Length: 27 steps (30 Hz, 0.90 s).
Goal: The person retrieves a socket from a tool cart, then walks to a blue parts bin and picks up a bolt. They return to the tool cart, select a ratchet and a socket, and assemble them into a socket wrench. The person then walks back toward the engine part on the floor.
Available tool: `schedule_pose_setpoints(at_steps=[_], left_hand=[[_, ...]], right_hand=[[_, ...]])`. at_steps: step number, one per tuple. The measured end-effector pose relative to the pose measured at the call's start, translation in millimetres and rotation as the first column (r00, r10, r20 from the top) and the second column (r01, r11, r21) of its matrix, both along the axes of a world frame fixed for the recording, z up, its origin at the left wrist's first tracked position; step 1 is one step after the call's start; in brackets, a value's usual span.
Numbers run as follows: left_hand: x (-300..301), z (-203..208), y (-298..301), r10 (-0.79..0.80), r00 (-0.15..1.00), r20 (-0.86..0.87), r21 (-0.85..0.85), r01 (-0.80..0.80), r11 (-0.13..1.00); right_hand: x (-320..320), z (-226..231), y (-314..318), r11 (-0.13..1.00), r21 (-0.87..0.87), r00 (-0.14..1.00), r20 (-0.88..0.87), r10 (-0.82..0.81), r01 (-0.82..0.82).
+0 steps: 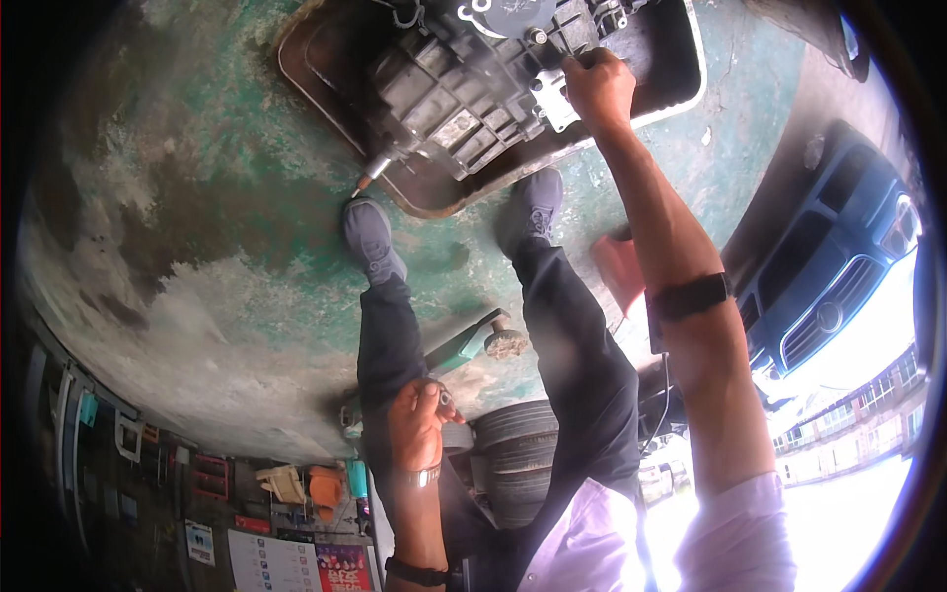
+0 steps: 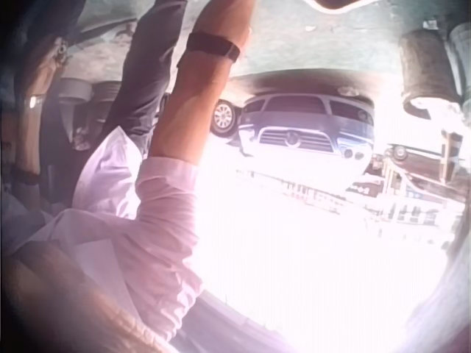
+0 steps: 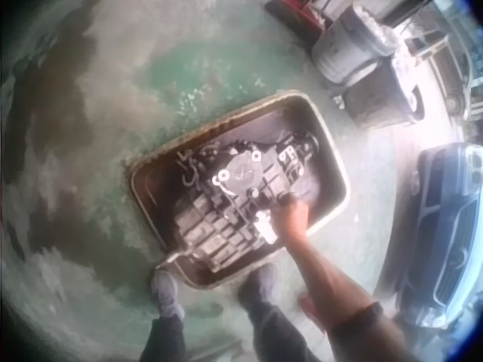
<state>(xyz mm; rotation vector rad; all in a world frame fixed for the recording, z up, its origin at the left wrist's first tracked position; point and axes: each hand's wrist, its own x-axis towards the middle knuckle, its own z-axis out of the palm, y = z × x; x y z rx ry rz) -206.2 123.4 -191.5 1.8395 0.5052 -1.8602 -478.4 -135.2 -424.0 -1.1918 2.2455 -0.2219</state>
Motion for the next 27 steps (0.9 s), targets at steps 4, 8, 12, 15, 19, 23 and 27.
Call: schedule_pose_setpoints(at_steps=[4, 8, 12, 15, 19, 23, 27], left_hand=[[-0.2, -1.5, -2.0, 0.005, 1.0, -0.011, -0.031, -0.005, 1.0], [-0.5, -3.0, -2.5, -0.018, 1.0, -0.01, -0.014, 0.018, 1.0], [1.5, 1.1, -2.1, -0.002, 1.0, 0.003, -0.031, 0.002, 1.0], [3.4, 2.7, -1.5, 0.001, 0.999, 0.041, -0.02, 0.0, 1.0], [5.6, 1.0, 0.4, 0.003, 1.0, 0.013, -0.045, -0.003, 0.999], [9.6, 0.9, 4.2, 0.002, 0.999, 0.033, -0.023, -0.001, 1.0], [10.9, -0.9, 7.0, 0.019, 1.0, 0.012, -0.043, -0.018, 0.999]], right_hand=[[-12.4, 0.9, 5.6, 0.884, -0.07, 0.885, -0.094, 0.455, -0.462], [-21.3, -5.1, 2.6, 0.877, -0.099, 0.882, -0.059, 0.467, -0.471], [-12.4, -1.8, 9.3, 0.949, -0.163, 0.962, -0.097, 0.255, -0.268], [-5.5, 11.4, 26.2, 0.956, -0.275, 0.987, 0.085, 0.134, -0.105], [9.7, 11.1, 45.3, 0.987, -0.103, 0.976, 0.167, 0.142, -0.126], [19.2, 1.5, 42.3, 0.956, -0.085, 0.955, 0.079, 0.287, -0.28], [14.6, 11.1, 31.2, 0.832, -0.023, 0.832, -0.019, 0.554, -0.555]])
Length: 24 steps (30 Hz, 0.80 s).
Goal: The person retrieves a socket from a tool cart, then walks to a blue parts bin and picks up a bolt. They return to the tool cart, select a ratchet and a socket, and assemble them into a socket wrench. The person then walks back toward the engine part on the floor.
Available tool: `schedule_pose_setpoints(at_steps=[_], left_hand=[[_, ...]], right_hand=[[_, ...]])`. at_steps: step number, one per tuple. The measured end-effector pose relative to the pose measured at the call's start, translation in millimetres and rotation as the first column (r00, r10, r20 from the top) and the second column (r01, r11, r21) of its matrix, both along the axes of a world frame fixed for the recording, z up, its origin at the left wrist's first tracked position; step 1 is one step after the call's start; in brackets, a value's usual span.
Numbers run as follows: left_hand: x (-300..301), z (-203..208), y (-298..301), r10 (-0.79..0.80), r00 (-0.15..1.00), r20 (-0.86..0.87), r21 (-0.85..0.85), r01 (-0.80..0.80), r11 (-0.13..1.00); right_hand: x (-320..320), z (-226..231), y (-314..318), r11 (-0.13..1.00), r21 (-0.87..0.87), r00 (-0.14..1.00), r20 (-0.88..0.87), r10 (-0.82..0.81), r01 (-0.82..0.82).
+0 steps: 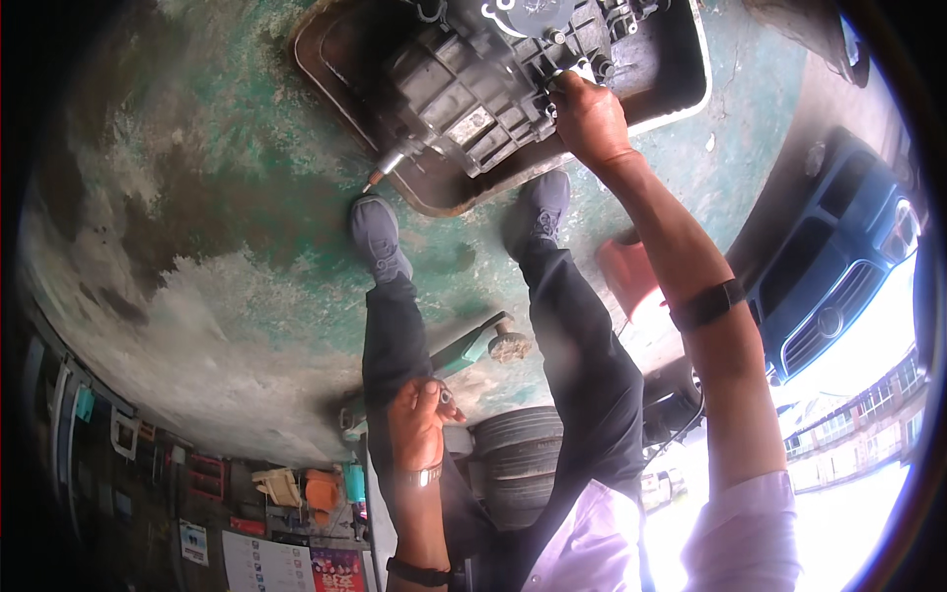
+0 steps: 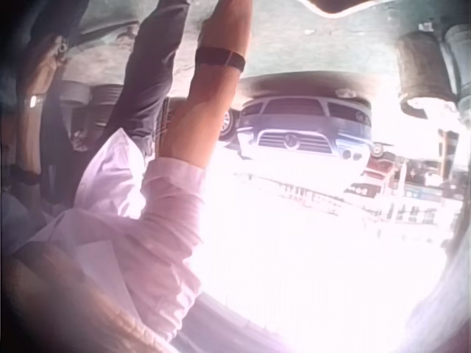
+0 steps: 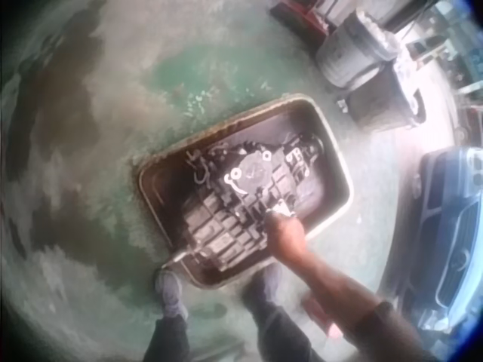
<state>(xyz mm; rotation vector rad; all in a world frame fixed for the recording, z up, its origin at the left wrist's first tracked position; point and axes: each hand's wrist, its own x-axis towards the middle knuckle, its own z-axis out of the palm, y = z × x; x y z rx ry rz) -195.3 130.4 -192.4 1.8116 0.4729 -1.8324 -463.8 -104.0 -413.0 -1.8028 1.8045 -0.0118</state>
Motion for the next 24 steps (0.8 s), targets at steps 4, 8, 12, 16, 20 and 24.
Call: schedule_pose_setpoints(at_steps=[4, 8, 12, 16, 20, 24], left_hand=[[-1.6, -1.3, 0.1, 0.014, 1.0, -0.012, -0.007, -0.015, 1.0], [-4.3, -3.9, -1.2, -0.007, 1.0, -0.015, -0.005, 0.007, 1.0], [-5.0, -2.4, -1.3, -0.035, 0.999, -0.019, -0.027, 0.035, 0.999], [-1.1, 4.0, -3.3, -0.026, 1.0, -0.017, -0.086, 0.024, 0.996], [-0.2, 27.1, -18.4, -0.045, 0.998, 0.047, -0.126, 0.05, 0.991], [-2.0, 80.3, -53.2, -0.099, 0.995, 0.019, -0.193, 0.101, 0.976]], right_hand=[[7.5, 5.8, -8.8, 0.992, 0.126, 0.994, -0.112, 0.009, 0.005], [21.9, -5.5, -7.2, 0.914, 0.116, 0.918, -0.137, -0.372, 0.388], [25.7, -13.2, -1.7, 0.883, 0.051, 0.879, -0.138, -0.457, 0.467], [20.8, 9.1, -4.0, 0.934, 0.012, 0.93, -0.102, -0.354, 0.357], [35.4, 87.6, 11.2, 0.977, -0.079, 0.966, 0.182, -0.182, 0.199], [71.6, 224.3, 40.0, 0.963, 0.117, 0.829, 0.489, -0.27, 0.244]])
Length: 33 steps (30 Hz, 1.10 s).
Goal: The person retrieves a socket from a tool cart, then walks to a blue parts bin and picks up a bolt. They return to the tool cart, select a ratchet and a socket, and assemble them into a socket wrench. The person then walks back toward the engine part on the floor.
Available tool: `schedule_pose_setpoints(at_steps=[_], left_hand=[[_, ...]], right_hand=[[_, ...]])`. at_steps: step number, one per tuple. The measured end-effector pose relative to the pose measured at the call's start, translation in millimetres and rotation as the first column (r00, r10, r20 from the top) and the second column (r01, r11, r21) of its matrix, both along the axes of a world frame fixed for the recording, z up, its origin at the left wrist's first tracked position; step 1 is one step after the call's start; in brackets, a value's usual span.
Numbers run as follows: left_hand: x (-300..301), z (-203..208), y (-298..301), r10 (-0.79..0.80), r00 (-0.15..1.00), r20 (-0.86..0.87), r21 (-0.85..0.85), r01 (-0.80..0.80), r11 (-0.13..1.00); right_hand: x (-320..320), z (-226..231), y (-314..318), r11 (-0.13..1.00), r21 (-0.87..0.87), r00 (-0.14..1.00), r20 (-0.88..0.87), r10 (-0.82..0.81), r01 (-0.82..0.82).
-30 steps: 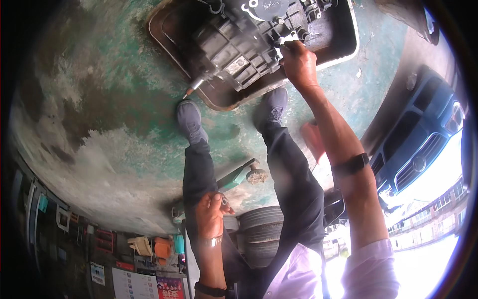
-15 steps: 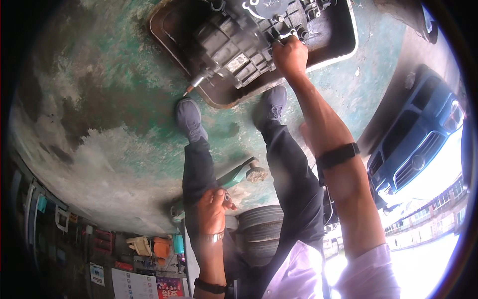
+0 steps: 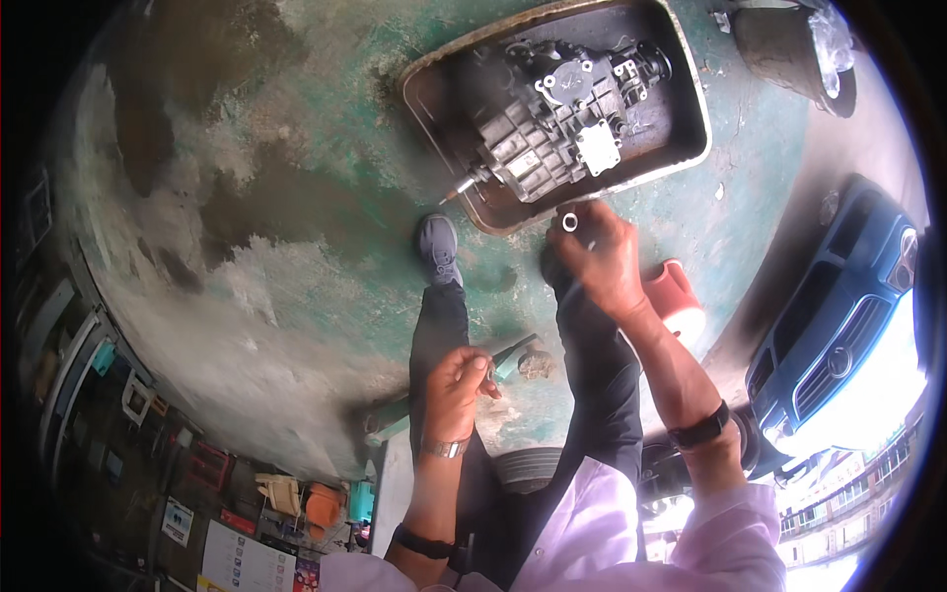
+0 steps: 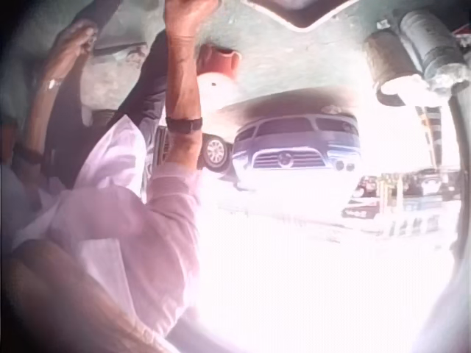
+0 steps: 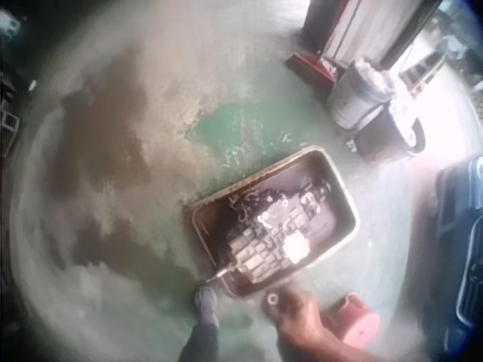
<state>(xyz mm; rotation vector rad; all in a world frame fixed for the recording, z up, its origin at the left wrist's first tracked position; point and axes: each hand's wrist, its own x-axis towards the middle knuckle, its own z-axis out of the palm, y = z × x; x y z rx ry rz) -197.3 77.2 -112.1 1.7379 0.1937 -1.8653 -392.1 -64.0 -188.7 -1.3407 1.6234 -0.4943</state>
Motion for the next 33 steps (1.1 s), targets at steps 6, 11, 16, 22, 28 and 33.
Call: schedule_pose_setpoints(at_steps=[6, 11, 16, 22, 28, 33], left_hand=[[13.4, 104.4, -53.4, -0.018, 0.995, -0.096, -0.266, -0.008, 0.964], [48.9, 182.7, -67.4, -0.099, 0.992, -0.08, -0.447, 0.053, 0.893], [91.1, 248.6, -46.4, -0.179, 0.972, -0.152, -0.553, 0.066, 0.83], [118.5, 300.1, 7.5, -0.128, 0.977, -0.168, -0.61, -0.002, 0.793], [103.7, 307.6, 77.5, 0.074, 0.997, -0.014, -0.568, -0.069, 0.82], [98.3, 298.0, 112.4, 0.303, 0.854, 0.422, -0.607, 0.019, 0.794]], right_hand=[[48.5, 177.9, 13.6, 0.99, 0.142, 0.936, 0.347, -0.055, 0.005], [87.6, 283.5, 20.5, 0.997, 0.005, 0.929, 0.364, 0.066, -0.073], [127.3, 360.9, 38.2, 0.985, -0.02, 0.879, 0.448, 0.162, -0.171], [162.6, 403.5, 89.9, 0.951, 0.163, 0.621, 0.783, 0.039, -0.264], [163.3, 389.2, 144.6, 0.882, 0.197, 0.519, 0.853, 0.062, -0.429], [170.4, 382.5, 177.3, 0.827, 0.065, 0.625, 0.688, 0.369, -0.559]])
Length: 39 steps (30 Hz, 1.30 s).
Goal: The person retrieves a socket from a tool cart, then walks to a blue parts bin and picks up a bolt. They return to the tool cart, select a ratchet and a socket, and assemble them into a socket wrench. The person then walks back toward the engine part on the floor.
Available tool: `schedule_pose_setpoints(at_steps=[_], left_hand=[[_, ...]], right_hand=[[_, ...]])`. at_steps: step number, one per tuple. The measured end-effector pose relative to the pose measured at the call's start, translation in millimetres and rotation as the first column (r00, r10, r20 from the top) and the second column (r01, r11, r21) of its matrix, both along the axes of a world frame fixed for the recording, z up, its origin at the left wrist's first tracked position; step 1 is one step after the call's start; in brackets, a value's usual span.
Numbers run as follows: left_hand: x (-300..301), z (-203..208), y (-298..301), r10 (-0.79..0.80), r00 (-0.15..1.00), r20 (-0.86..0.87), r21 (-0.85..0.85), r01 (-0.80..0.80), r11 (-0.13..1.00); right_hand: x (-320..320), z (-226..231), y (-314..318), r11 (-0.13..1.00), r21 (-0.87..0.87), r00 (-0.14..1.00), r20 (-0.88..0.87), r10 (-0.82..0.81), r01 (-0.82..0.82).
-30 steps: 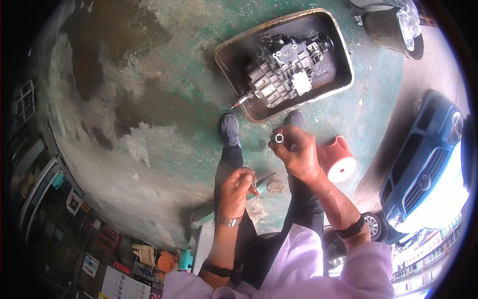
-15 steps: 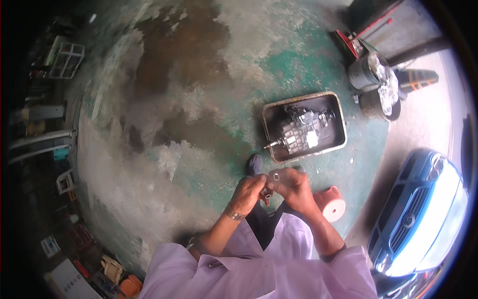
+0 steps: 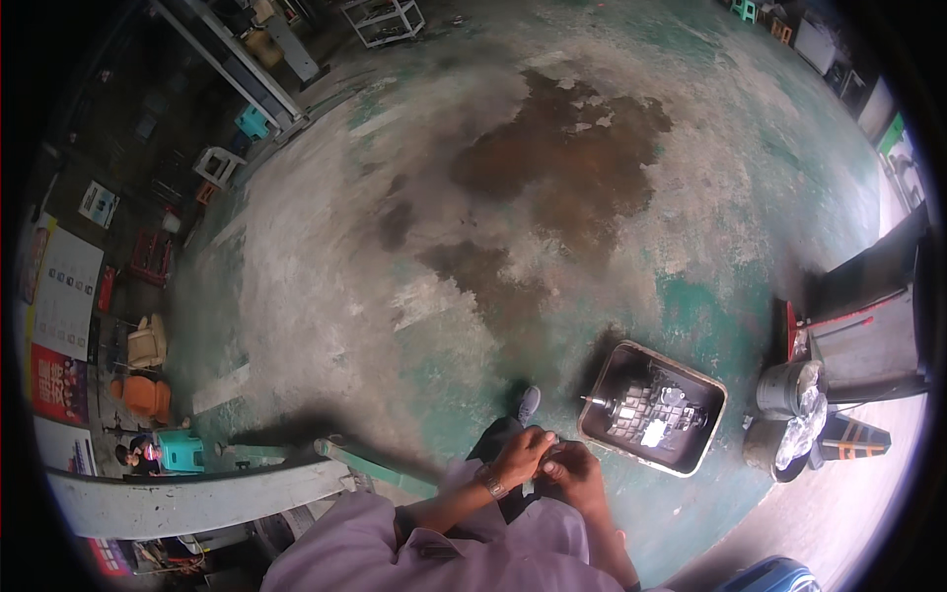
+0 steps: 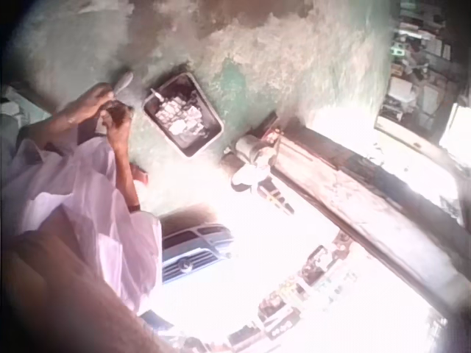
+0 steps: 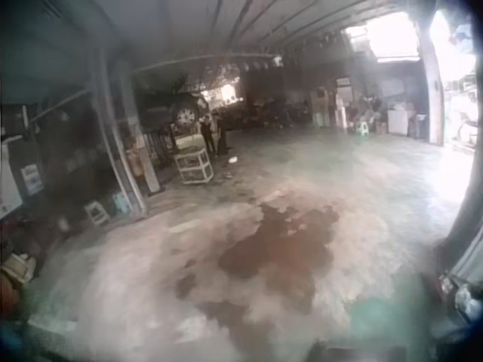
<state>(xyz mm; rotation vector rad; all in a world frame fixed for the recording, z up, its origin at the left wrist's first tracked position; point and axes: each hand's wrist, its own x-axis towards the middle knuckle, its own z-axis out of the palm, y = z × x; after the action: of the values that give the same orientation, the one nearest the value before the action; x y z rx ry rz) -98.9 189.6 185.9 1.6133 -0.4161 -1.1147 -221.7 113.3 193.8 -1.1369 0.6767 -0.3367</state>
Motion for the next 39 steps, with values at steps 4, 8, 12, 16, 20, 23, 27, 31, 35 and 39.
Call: schedule_pose_setpoints(at_steps=[4, 8, 12, 16, 20, 23, 27, 31, 35, 39], left_hand=[[25.2, 3.3, 24.4, -0.019, 0.995, 0.098, 0.194, -0.001, 0.981], [84.5, -7.4, 43.9, 0.008, 0.993, 0.117, 0.205, -0.032, 0.978], [179.9, -22.7, 74.1, 0.089, 0.975, 0.205, 0.238, -0.137, 0.962], [290.6, -10.3, 130.4, 0.187, 0.873, 0.45, 0.223, -0.312, 0.923], [371.4, 5.2, 163.3, 0.41, 0.695, 0.591, -0.025, -0.492, 0.87], [408.8, 6.0, 173.2, 0.396, 0.654, 0.645, -0.029, -0.496, 0.868], [463.3, -3.1, 167.5, 0.42, 0.831, 0.364, -0.025, -0.442, 0.896], [538.8, 0.1, 155.7, 0.632, 0.719, -0.291, 0.027, -0.654, 0.756], [640.6, -34.1, 163.7, 0.683, 0.68, -0.266, 0.006, -0.708, 0.707], [732.5, -78.8, 196.5, 0.763, 0.639, -0.095, 0.397, -0.679, 0.618]], right_hand=[[35.6, 7.0, 13.6, 0.954, -0.21, 0.97, -0.165, 0.179, -0.212], [105.3, 6.1, 20.0, 0.924, -0.2, 0.922, -0.284, 0.263, -0.325], [218.4, -1.6, 33.8, 0.741, -0.455, 0.869, -0.217, 0.445, -0.493], [344.4, 5.2, 58.0, 0.482, -0.621, 0.722, -0.203, 0.662, -0.618], [445.0, 29.8, 89.5, 0.378, -0.646, 0.692, -0.337, 0.639, -0.663], [495.4, 45.3, 89.0, 0.152, -0.752, 0.578, -0.344, 0.74, -0.642], [541.6, 28.6, 60.5, 0.273, -0.658, 0.592, -0.327, 0.737, -0.702], [595.9, -12.7, 4.6, 0.743, -0.078, 0.723, -0.32, 0.613, -0.665], [682.3, -45.1, -61.4, 0.869, 0.336, 0.897, -0.128, 0.423, -0.362], [785.4, -40.8, -130.1, 0.897, 0.213, 0.92, 0.019, 0.392, -0.387]])
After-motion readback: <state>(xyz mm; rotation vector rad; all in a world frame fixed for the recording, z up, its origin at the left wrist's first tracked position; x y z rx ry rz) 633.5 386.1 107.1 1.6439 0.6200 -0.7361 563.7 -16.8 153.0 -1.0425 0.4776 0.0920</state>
